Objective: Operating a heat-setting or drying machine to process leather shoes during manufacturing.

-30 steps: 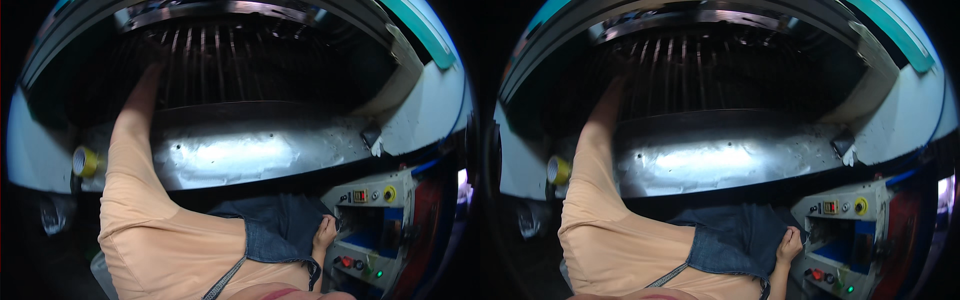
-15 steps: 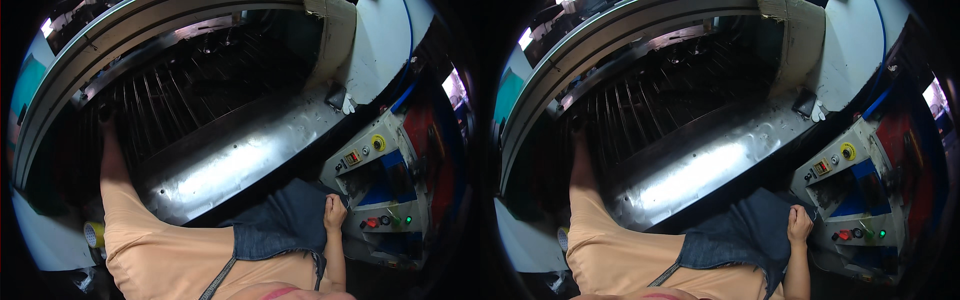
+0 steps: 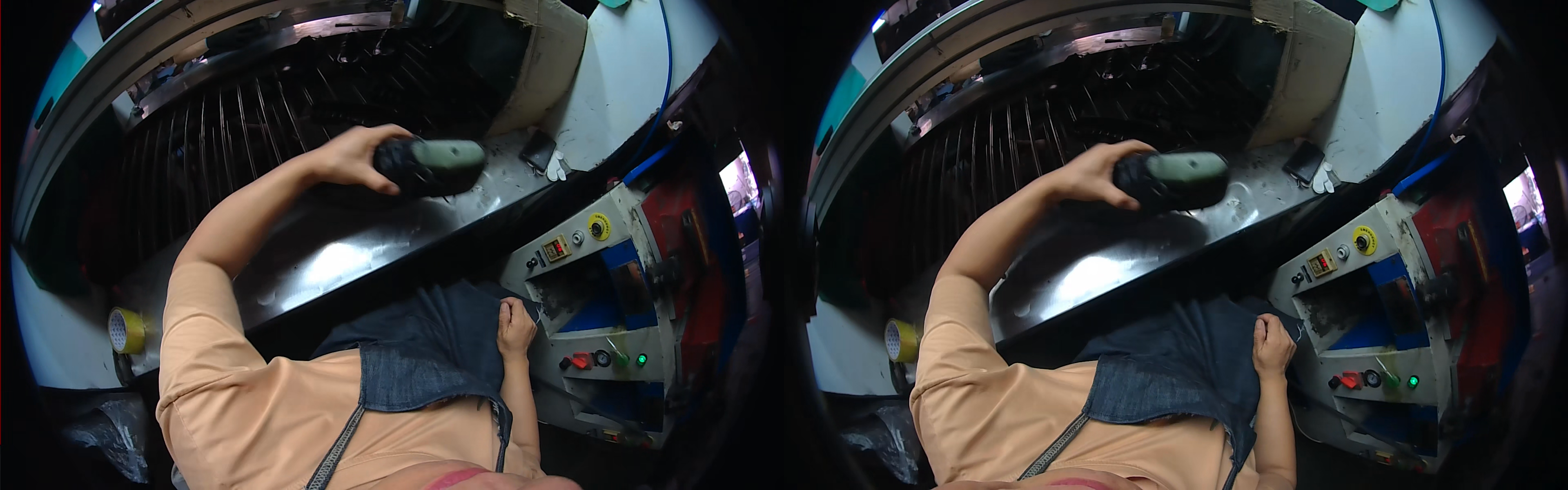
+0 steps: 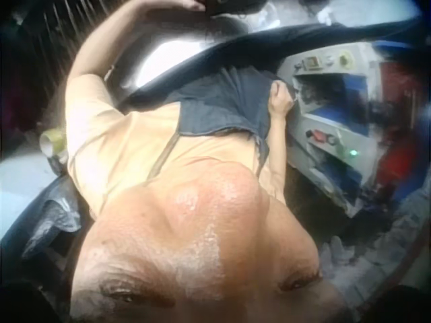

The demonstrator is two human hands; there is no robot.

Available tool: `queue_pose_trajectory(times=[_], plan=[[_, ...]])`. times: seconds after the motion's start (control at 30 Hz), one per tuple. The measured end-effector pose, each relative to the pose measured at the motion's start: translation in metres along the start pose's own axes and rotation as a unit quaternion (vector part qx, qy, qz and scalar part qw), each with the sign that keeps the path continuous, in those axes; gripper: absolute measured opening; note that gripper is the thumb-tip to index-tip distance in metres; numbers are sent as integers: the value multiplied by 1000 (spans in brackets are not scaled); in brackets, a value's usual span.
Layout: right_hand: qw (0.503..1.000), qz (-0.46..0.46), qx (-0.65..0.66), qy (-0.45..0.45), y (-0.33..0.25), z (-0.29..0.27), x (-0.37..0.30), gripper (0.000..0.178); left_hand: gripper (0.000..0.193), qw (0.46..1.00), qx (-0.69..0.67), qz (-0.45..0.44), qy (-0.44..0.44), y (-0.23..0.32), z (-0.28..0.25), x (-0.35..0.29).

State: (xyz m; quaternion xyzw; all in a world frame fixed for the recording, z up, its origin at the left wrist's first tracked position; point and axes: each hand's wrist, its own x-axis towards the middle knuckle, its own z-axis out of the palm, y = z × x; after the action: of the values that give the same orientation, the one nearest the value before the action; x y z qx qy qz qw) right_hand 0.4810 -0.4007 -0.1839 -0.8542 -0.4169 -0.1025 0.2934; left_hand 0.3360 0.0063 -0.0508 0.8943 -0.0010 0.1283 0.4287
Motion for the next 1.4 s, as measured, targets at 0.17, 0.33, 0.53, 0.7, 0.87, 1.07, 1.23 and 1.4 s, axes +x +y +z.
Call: queue_pose_trajectory(times=[0.17,0.33,0.53,0.7,0.87,1.07,1.23,1.4], plan=[[1000,-9,12,16,3,-4,-12,16,78,966,59,28,-249,5,51,80],[998,18,15,55,19,-12,-27,16,85,976,37,-23,-211,-20,42,84],[997,48,44,47,34,-13,-24,18,58,967,215,23,136,-45,72,37],[998,9,41,46,28,-12,-21,19,55,921,133,-159,331,-61,88,22],[997,46,52,43,33,-10,-28,18,54,915,112,-192,336,-69,95,24],[996,56,54,44,37,-6,-27,18,43,920,58,-150,358,-79,92,20],[997,65,30,32,34,-5,-25,20,38,918,10,-112,379,-80,90,21],[997,21,31,66,39,-1,-26,23,39,929,7,-129,346,-84,91,27]])
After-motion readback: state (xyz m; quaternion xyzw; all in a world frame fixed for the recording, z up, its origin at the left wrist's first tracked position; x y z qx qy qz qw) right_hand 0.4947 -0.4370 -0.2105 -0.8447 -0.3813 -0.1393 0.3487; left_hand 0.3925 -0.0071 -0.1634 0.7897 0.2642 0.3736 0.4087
